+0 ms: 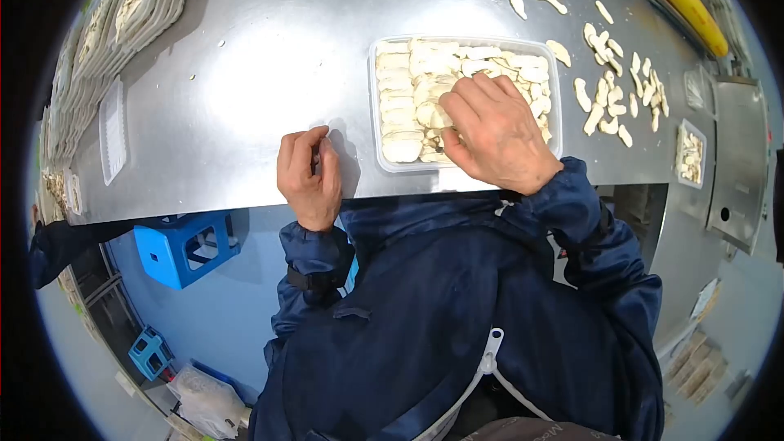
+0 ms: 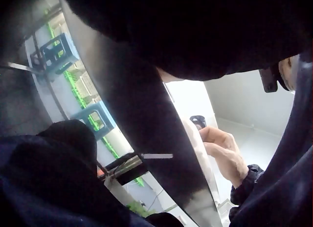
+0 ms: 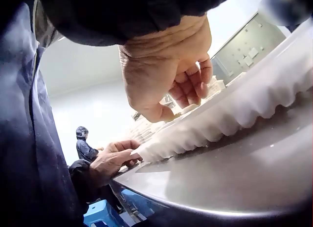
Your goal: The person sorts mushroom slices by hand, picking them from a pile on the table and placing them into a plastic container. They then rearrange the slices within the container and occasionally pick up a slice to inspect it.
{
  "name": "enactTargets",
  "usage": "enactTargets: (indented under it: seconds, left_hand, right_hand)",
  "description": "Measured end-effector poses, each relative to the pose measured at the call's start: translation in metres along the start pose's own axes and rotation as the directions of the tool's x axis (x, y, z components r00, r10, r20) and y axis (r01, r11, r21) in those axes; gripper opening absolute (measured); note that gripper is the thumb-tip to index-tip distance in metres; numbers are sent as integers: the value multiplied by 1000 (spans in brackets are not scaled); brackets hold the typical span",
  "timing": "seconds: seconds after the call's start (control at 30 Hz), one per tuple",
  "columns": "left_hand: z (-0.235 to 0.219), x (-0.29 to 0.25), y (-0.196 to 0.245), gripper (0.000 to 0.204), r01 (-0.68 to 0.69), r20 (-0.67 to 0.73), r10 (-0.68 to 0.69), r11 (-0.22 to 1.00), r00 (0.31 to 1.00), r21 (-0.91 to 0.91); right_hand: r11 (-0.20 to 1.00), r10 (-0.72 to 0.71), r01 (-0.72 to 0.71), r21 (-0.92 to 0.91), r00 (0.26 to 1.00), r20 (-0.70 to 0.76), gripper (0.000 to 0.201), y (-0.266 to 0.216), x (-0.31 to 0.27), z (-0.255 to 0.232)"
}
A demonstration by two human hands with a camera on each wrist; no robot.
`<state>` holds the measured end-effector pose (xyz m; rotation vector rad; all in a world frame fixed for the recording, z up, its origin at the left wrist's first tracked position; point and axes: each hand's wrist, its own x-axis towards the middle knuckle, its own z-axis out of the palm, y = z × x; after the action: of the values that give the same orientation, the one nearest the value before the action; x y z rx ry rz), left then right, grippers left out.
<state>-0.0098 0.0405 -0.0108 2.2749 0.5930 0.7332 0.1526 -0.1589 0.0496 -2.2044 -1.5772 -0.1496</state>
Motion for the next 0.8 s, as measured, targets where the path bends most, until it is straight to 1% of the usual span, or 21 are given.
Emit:
enactTargets:
  seconds: [0.13, 0.2, 0.3, 0.33, 0.37, 0.4, 0.43, 0.47, 0.53, 0.6, 0.67, 0.7, 0.73, 0.77, 0.8]
  left_hand:
    - [-1, 0, -1, 13, -24, 6, 24, 999, 1000, 30]
    - [0, 0, -2, 13, -10, 2, 10, 1000, 1000, 11]
    - [-1, 0, 0, 14, 10, 1, -10, 1000, 1000, -11]
    - [0, 0, 1, 14, 13, 6, -13, 1000, 1000, -23]
    - [1, 0, -2, 14, -53, -13, 53, 998, 999, -18]
    - [-1, 0, -6, 14, -97, 9, 97, 995, 995, 0]
    - [-1, 0, -6, 14, -76, 14, 76, 997, 997, -7]
    - [0, -1, -5, 14, -57, 20, 57, 998, 998, -16]
    - [0, -1, -4, 14, -58, 34, 58, 998, 998, -8]
    - [-2, -2, -3, 15, -14, 60, 13, 1000, 998, 8]
    - [0, -3, -9, 16, -29, 56, 31, 999, 998, -41]
    - [-1, -3, -9, 16, -35, 64, 36, 999, 997, -20]
    - [-2, -2, -8, 16, -39, 72, 38, 999, 997, 5]
    - [0, -2, -9, 15, -39, 65, 40, 999, 997, -16]
    - [0, -2, -7, 15, -35, 69, 35, 999, 997, 3]
  right_hand:
    - [1000, 0, 0, -7, 1000, 10, 19, 0, 0, 3]
    - [1000, -1, 1, -16, 1000, 13, 19, 1, 0, 3]
    - [999, 24, -24, 31, 1000, 4, 29, 2, -2, 4]
    - [999, 19, -18, 41, 1000, -5, 29, 2, -3, 4]
    - [999, 19, -19, 44, 1000, -14, 29, 1, -3, 3]
    - [999, 25, -24, 38, 1000, -19, 29, 3, -4, -1]
    - [998, 44, -44, 47, 999, -11, 30, 4, -6, -8]
    - [995, 83, -81, 60, 996, -27, 30, 4, -9, -18]
    - [988, 155, -151, 41, 978, -142, 25, 11, -20, -44]
    - [958, 260, -284, -29, 910, -322, 21, 34, -45, -63]
    - [897, 324, -429, -105, 802, -503, 14, 71, -79, -80]
    - [835, 408, -536, -126, 756, -512, 13, 89, -99, -91]
    - [768, 504, -632, -105, 698, -509, 11, 107, -121, -101]
    - [693, 593, -717, -80, 630, -502, 10, 123, -139, -108]
    - [632, 645, -769, -103, 594, -480, 10, 132, -154, -112]
